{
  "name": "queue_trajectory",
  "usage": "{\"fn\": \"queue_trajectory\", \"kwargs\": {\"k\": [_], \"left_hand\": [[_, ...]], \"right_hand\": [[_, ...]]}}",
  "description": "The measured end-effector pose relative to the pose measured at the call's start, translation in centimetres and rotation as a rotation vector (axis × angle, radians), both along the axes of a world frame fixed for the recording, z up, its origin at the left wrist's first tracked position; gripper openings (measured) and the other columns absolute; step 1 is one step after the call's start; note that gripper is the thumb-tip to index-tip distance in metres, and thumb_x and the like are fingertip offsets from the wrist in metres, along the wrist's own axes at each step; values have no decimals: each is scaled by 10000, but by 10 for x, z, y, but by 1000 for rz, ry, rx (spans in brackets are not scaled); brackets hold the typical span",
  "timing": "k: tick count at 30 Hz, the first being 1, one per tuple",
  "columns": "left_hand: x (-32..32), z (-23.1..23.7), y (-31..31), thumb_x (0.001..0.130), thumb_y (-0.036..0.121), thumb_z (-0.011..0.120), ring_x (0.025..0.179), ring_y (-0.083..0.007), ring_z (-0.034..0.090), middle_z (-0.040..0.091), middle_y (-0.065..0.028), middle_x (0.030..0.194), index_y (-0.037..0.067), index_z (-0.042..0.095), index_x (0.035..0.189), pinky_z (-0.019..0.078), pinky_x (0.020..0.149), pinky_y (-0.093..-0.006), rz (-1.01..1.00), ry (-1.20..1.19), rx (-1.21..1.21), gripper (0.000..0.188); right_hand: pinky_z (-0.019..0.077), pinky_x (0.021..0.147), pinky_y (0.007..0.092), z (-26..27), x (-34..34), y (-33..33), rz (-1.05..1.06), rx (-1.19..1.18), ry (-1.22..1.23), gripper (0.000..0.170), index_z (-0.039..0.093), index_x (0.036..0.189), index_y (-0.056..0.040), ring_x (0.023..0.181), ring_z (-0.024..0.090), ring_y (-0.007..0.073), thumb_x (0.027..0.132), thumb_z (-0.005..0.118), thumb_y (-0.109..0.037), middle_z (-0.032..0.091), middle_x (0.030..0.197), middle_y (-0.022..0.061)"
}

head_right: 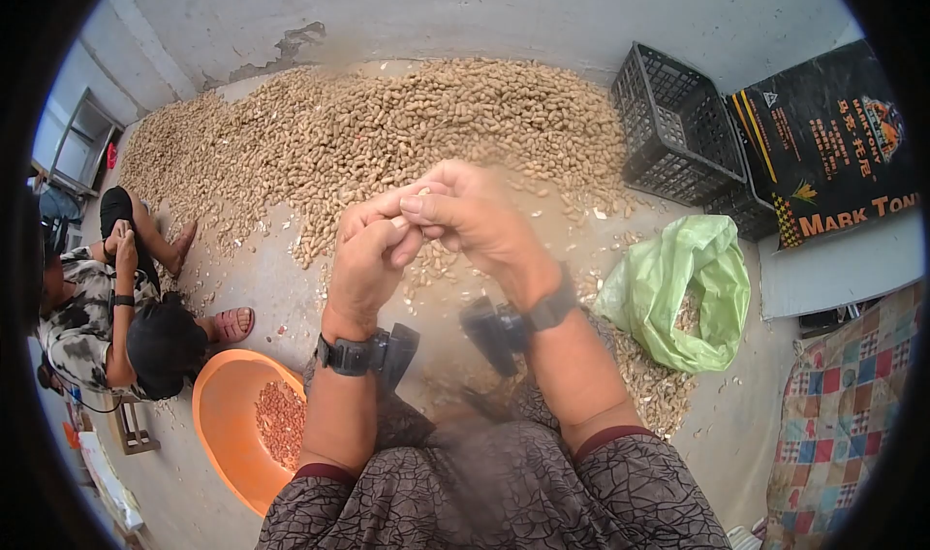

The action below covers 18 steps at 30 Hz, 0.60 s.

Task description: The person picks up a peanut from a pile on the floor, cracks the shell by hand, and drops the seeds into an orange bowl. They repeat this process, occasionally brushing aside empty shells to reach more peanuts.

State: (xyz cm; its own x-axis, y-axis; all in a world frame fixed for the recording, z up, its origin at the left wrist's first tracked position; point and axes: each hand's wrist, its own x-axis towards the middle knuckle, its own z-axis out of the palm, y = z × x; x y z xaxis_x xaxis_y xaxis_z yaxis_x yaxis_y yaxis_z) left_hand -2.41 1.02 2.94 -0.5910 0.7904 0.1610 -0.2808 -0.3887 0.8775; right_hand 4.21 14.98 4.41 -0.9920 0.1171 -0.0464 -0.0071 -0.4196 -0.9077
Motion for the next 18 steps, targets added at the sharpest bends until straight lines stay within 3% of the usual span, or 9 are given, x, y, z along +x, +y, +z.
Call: {"fn": "queue_trajectory", "kwargs": {"k": [4,6,10,12,13,15,16,18], "left_hand": [[13,11,2,874,95,523,673,-61,549,613,-34,814,-41,538,1207,427,605,-176,43,56,-19,361],[18,10,6,855,87,515,488,-3,342,596,-32,736,-92,571,1101,261,459,-148,176,70,-68,310],[14,-1,6,890,133,530,477,2,330,583,-11,718,-80,584,1075,249,449,-149,177,85,-53,287],[21,-2,1,893,99,510,643,-82,543,605,-44,779,-56,625,890,431,590,-197,169,31,-41,193],[18,-7,0,893,99,510,643,-82,543,605,-44,779,-56,625,890,431,590,-197,171,30,-45,193],[11,-14,-1,902,130,516,452,-23,350,571,-30,684,-80,589,993,258,428,-165,164,-112,33,240],[11,-11,-2,902,130,516,452,-23,350,571,-30,684,-80,589,993,258,428,-165,169,-111,31,240],[10,-2,-5,921,155,490,493,-33,389,568,-23,703,-23,607,842,315,462,-188,115,-267,74,227]], "right_hand": [[326,397,160,-3,-1,-5,-78,-15,-8,237,542,855,14,538,486,47,798,685,-166,559,679,36],[325,393,162,-4,-1,-6,-92,-11,-17,228,543,840,17,527,485,49,798,682,-158,558,666,36],[319,383,166,-5,-4,-11,-144,-12,-38,216,547,811,23,493,474,50,800,674,-151,555,635,42],[319,383,167,-11,1,-13,-139,0,-46,222,550,804,20,489,470,50,800,676,-163,555,627,38],[318,383,169,-12,0,-13,-137,13,-42,228,554,797,16,485,467,51,800,678,-175,555,618,34],[316,384,170,-5,0,-14,-98,5,-56,237,556,794,12,483,464,52,800,682,-188,554,612,27],[314,385,171,-1,-1,-16,-58,-5,-67,245,559,790,8,481,460,53,800,687,-201,554,606,21],[315,387,171,-3,0,-18,-68,23,-46,256,560,791,6,484,464,54,798,693,-213,555,607,16]]}}
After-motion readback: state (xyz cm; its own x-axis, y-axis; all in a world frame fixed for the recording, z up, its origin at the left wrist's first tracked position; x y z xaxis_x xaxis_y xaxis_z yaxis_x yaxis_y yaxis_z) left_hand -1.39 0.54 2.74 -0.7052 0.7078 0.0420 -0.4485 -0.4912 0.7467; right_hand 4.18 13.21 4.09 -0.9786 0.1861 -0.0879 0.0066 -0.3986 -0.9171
